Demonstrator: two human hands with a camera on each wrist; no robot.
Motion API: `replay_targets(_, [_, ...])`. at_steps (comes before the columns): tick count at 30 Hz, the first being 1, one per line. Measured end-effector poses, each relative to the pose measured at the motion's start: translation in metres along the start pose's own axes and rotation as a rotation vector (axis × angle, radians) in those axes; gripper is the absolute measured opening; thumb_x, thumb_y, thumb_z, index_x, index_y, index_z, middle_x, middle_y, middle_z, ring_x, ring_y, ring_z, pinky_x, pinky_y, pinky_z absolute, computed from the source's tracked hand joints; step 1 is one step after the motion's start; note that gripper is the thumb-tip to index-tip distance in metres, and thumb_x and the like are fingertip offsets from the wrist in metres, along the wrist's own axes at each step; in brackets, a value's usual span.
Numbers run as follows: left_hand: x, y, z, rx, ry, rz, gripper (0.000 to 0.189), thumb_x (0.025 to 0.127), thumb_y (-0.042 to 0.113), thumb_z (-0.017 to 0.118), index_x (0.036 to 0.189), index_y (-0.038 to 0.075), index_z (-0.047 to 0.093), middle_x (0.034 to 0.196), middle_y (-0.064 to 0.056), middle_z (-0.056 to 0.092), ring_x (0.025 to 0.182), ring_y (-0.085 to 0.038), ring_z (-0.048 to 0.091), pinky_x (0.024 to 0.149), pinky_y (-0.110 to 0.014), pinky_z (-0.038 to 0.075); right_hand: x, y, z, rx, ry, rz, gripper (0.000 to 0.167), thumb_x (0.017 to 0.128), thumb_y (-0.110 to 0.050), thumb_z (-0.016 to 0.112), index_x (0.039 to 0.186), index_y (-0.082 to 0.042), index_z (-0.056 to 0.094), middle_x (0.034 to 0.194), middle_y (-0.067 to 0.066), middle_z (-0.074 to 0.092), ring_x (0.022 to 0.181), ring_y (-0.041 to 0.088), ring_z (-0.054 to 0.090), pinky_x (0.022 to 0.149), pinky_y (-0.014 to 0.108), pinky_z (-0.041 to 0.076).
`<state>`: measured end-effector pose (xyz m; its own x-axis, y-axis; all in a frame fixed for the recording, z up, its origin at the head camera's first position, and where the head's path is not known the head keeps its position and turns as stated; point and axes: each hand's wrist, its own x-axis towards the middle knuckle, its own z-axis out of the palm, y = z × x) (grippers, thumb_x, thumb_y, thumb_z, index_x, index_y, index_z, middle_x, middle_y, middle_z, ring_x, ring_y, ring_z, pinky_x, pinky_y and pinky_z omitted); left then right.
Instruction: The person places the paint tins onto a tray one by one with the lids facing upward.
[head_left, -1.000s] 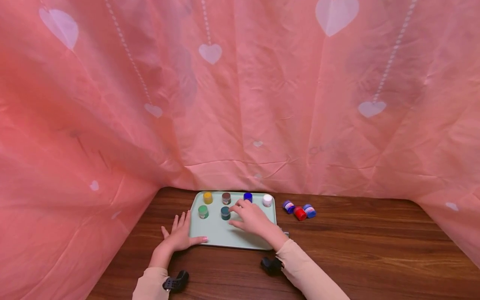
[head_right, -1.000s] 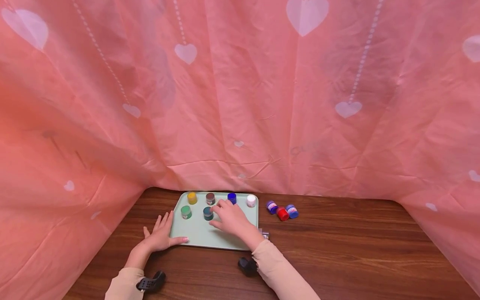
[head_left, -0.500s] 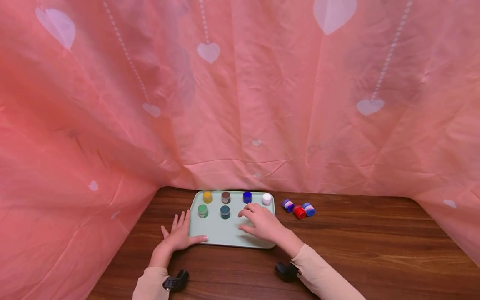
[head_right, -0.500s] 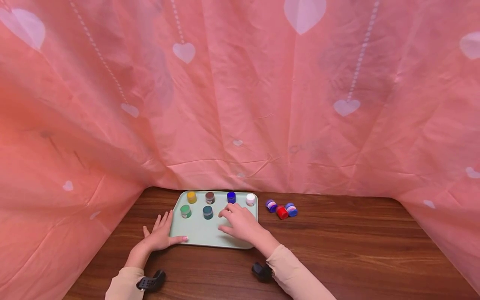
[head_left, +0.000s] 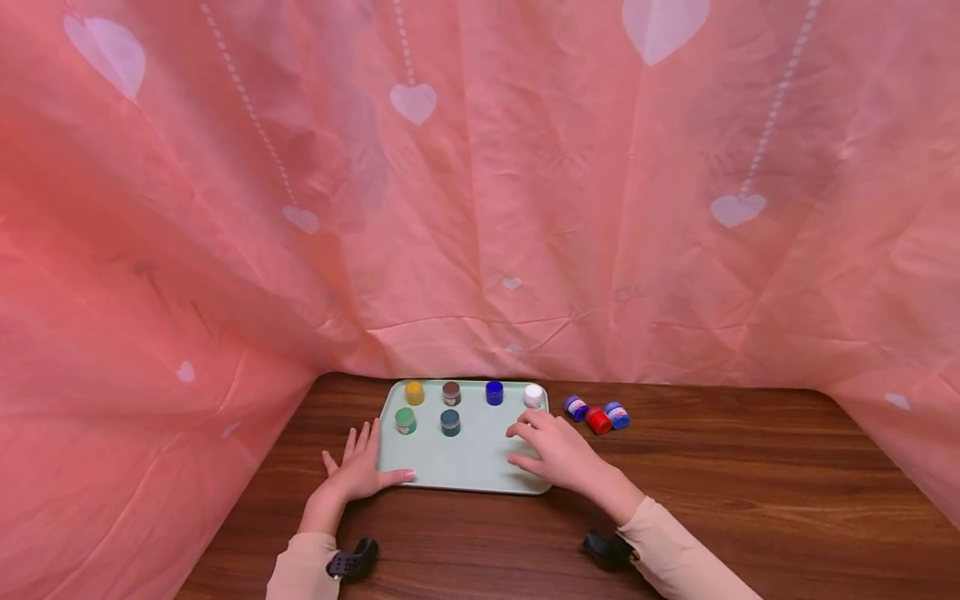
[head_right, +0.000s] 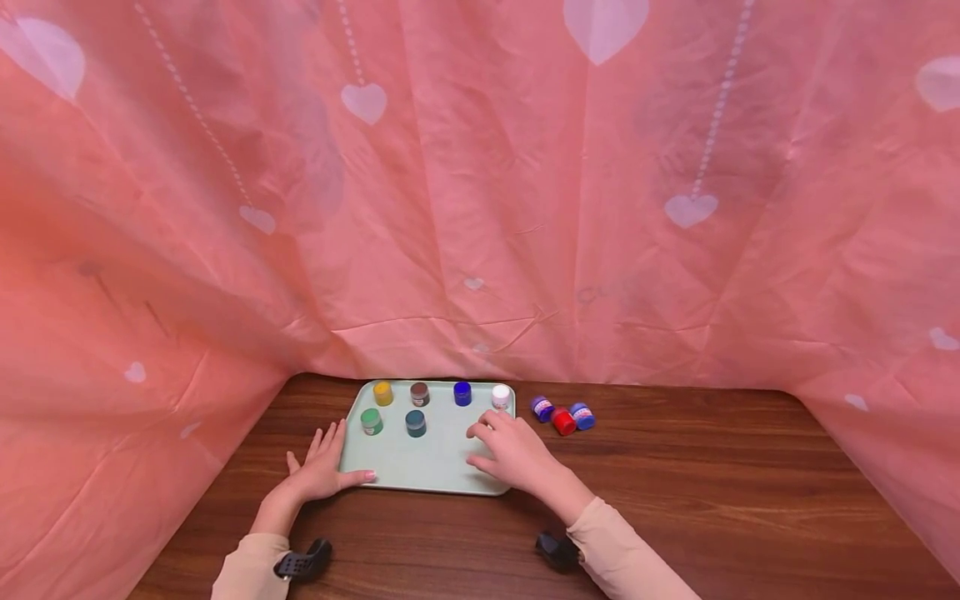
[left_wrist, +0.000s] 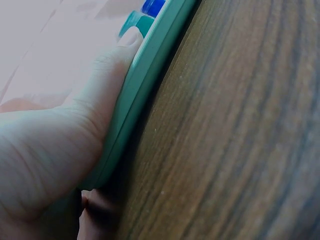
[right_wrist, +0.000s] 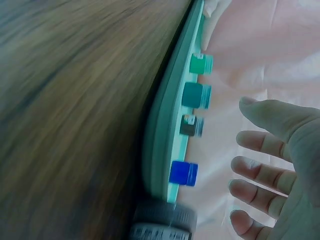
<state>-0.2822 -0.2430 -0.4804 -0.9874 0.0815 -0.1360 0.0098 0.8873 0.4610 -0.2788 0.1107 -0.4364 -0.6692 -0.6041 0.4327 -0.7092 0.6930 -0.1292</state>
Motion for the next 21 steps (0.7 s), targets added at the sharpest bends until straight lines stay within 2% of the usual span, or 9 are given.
replay_targets(11, [0.002, 0.0, 0.001, -0.001, 0.008, 0.003, 0.129, 0.07, 0.074, 0.068, 0.156, 0.002, 0.006, 0.161, -0.028, 0.008, 0.149, -0.049, -0.002, 0.102, -0.08, -0.01, -0.026, 0.021, -0.006, -0.036, 0.04, 0.011, 0.031, 0.078, -0.032, 0.081, 0.1, -0.013, 0.07, 0.095, 0.0, 0.061, 0.083, 0.015, 0.054, 0.071, 0.032, 0.046])
replay_targets(16, [0.002, -0.001, 0.002, -0.001, 0.011, 0.004, 0.128, 0.071, 0.074, 0.068, 0.156, 0.002, 0.006, 0.161, -0.028, 0.008, 0.149, -0.049, -0.002, 0.101, -0.08, -0.01, -0.035, 0.028, -0.01, -0.049, 0.016, 0.043, 0.033, 0.077, -0.033, 0.081, 0.102, -0.013, 0.07, 0.098, 0.001, 0.061, 0.087, 0.015, 0.055, 0.074, 0.035, 0.046])
replay_targets(21, [0.002, 0.0, 0.002, -0.007, 0.005, 0.002, 0.128, 0.071, 0.073, 0.069, 0.156, 0.002, 0.005, 0.161, -0.028, 0.008, 0.148, -0.049, -0.003, 0.101, -0.08, -0.011, -0.038, 0.032, -0.016, -0.067, -0.056, 0.081, 0.037, 0.076, -0.034, 0.082, 0.104, -0.013, 0.07, 0.102, 0.002, 0.061, 0.096, 0.019, 0.055, 0.078, 0.038, 0.047])
